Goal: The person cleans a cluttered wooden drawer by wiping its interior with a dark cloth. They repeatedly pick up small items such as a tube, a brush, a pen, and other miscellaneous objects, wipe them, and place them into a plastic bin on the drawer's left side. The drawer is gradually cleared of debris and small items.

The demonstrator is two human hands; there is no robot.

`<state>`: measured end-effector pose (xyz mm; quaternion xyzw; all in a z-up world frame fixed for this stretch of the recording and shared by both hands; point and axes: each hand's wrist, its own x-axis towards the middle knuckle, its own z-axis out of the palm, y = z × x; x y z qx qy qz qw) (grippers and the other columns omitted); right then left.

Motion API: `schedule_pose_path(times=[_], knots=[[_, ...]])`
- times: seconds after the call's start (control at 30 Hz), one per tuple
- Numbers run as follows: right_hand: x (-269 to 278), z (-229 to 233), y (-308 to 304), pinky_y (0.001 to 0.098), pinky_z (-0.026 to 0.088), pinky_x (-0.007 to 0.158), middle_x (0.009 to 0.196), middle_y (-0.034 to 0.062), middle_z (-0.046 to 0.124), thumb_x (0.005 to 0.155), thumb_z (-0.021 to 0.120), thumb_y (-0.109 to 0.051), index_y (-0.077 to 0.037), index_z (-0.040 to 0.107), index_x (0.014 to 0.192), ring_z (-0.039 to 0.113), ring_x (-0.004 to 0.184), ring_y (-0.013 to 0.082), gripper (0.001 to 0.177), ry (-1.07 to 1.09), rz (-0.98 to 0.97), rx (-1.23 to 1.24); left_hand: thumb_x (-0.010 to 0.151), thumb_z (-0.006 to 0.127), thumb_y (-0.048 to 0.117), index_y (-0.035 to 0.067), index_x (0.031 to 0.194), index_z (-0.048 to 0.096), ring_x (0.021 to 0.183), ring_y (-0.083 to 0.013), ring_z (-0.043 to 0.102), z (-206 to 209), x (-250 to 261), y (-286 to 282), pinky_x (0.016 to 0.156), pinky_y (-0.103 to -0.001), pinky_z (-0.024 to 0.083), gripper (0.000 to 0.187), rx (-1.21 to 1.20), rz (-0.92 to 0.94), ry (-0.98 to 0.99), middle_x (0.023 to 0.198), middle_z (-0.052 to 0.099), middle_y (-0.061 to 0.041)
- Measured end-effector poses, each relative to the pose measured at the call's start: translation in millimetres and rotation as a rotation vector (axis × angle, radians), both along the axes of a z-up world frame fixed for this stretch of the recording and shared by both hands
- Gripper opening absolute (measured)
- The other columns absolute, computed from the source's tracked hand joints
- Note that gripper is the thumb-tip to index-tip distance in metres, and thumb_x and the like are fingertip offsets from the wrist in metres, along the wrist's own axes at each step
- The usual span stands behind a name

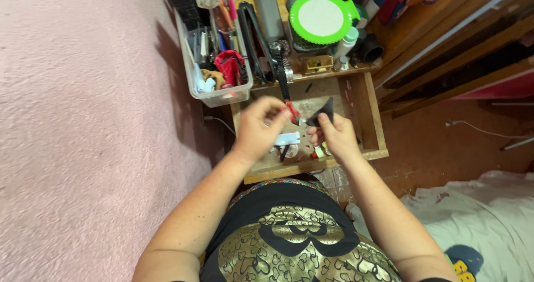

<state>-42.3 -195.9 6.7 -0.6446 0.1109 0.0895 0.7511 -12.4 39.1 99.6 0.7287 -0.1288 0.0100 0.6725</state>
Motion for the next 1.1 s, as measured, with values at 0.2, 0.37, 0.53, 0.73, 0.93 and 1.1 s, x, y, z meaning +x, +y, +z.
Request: schedule_pose_path(times=[0.2, 0.37, 0.53, 0.73, 0.93, 1.1], knots=[[1, 4, 0, 0.0266, 0.055, 0.058, 0.082, 0.0064, 0.072, 0.107, 0.055, -0.029, -0.002, 0.07, 0.11, 0.067, 0.064, 0.0121, 0.031, 0.042, -0.002, -0.04, 0.095, 0.073, 0.007, 0.006, 0.103, 0.07, 0.085, -0.0197, 0.069, 75, 53, 66, 0.077, -0.033, 0.055, 0.009, 0.39, 0.426, -0.525, 0.097, 0.073, -0.006], [3, -3, 8, 0.0267, 0.055, 0.058, 0.086, 0.0065, 0.074, 0.106, 0.055, -0.029, 0.0, 0.068, 0.109, 0.068, 0.068, 0.0119, 0.032, 0.041, 0.056, -0.053, 0.09, 0.076, 0.009, 0.01, 0.097, 0.073, 0.092, -0.0284, 0.064, 67, 100, 84, 0.082, -0.041, 0.052, 0.008, 0.593, 0.448, -0.491, 0.089, 0.072, -0.005], [7, -1, 4, 0.0263, 0.055, 0.058, 0.088, 0.0057, 0.074, 0.107, 0.055, -0.029, 0.001, 0.069, 0.107, 0.068, 0.069, 0.0111, 0.032, -0.002, 0.079, -0.081, 0.084, 0.08, 0.013, 0.011, 0.091, 0.076, 0.089, -0.0311, 0.064, 42, 123, 81, 0.083, -0.045, 0.05, 0.008, 0.721, 0.361, -0.414, 0.082, 0.074, -0.005], [6, -5, -1, 0.0267, 0.055, 0.057, 0.089, 0.0062, 0.074, 0.106, 0.055, -0.029, 0.0, 0.069, 0.107, 0.068, 0.069, 0.0114, 0.033, 0.011, 0.068, -0.09, 0.087, 0.078, 0.013, 0.011, 0.09, 0.079, 0.089, -0.0317, 0.064, 38, 131, 82, 0.089, -0.046, 0.048, 0.004, 0.855, 0.291, -0.391, 0.082, 0.072, -0.01], [7, -8, -2, 0.0267, 0.055, 0.057, 0.089, 0.0063, 0.075, 0.106, 0.056, -0.029, 0.001, 0.069, 0.107, 0.068, 0.07, 0.0112, 0.032, 0.009, 0.064, -0.079, 0.083, 0.077, 0.012, 0.014, 0.084, 0.082, 0.093, -0.0313, 0.064, 38, 136, 79, 0.09, -0.045, 0.045, 0.005, 1.027, 0.168, -0.33, 0.082, 0.075, -0.01], [7, -5, -2, 0.0264, 0.055, 0.058, 0.089, 0.0058, 0.075, 0.106, 0.055, -0.028, -0.001, 0.07, 0.109, 0.067, 0.069, 0.0107, 0.031, 0.035, 0.065, -0.091, 0.078, 0.074, 0.007, 0.013, 0.083, 0.082, 0.097, -0.0321, 0.063, 32, 144, 69, 0.089, -0.045, 0.044, 0.011, 1.142, 0.138, -0.329, 0.086, 0.074, -0.012]])
